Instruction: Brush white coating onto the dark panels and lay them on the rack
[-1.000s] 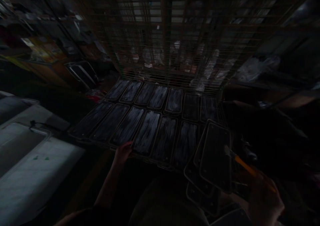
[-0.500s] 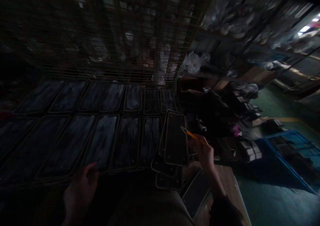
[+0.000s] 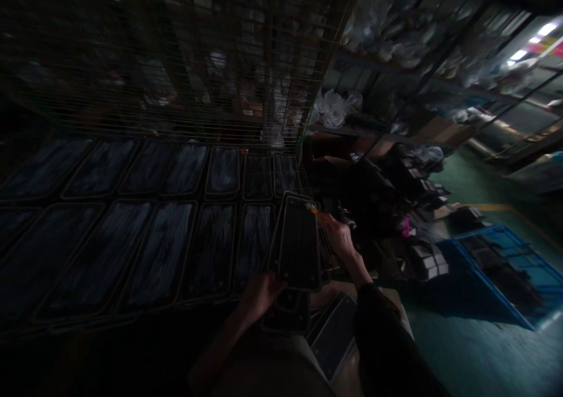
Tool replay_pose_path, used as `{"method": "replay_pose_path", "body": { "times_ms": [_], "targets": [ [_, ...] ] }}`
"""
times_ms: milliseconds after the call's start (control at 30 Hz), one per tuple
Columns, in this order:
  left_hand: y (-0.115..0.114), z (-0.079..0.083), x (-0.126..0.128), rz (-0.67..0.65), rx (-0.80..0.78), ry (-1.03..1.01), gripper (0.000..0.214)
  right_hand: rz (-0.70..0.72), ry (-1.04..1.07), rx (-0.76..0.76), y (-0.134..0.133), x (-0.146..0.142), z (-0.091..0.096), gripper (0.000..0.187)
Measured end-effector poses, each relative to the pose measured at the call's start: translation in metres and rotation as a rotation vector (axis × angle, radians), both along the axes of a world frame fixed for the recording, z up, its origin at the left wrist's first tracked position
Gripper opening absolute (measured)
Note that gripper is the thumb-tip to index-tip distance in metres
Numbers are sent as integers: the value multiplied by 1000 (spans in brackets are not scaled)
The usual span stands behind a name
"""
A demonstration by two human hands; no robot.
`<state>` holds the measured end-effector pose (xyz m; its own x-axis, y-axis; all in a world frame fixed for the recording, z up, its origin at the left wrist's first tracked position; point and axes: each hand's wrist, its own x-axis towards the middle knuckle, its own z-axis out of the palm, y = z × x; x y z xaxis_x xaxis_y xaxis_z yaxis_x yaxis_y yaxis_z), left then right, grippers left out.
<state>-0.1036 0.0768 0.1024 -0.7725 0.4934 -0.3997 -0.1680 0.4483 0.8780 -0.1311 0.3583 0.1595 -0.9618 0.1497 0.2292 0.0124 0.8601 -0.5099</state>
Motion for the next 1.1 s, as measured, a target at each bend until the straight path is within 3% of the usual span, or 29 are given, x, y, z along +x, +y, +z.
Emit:
{"method": "replay_pose_path", "body": {
  "times_ms": [133,267,433,567,700,833,967,1100],
  "targets": [
    [8,1,4,107,152,-311,38,48,-61,-55,-12,36,6,30],
    [13,7,9,195,241,-480,41,88,-124,-144,-28,82,19,30],
    [15,12,12,264,265,-542,42,158,-264,-250,-42,127,40,30],
    [14,10,14,258,293,-532,47,150,-375,-370,-44,139,58,29],
    [13,9,13,210,266,-490,42,142,-421,-576,-39,123,59,32],
    [12,8,9,153,192,-425,35,157,-401,-783,-28,80,36,37],
    [10,4,7,143,195,-335,34,58,-192,-788,-14,27,13,40],
    [7,0,8,147,238,-271,36,3,-27,-671,-8,-13,5,41]
  ]
}}
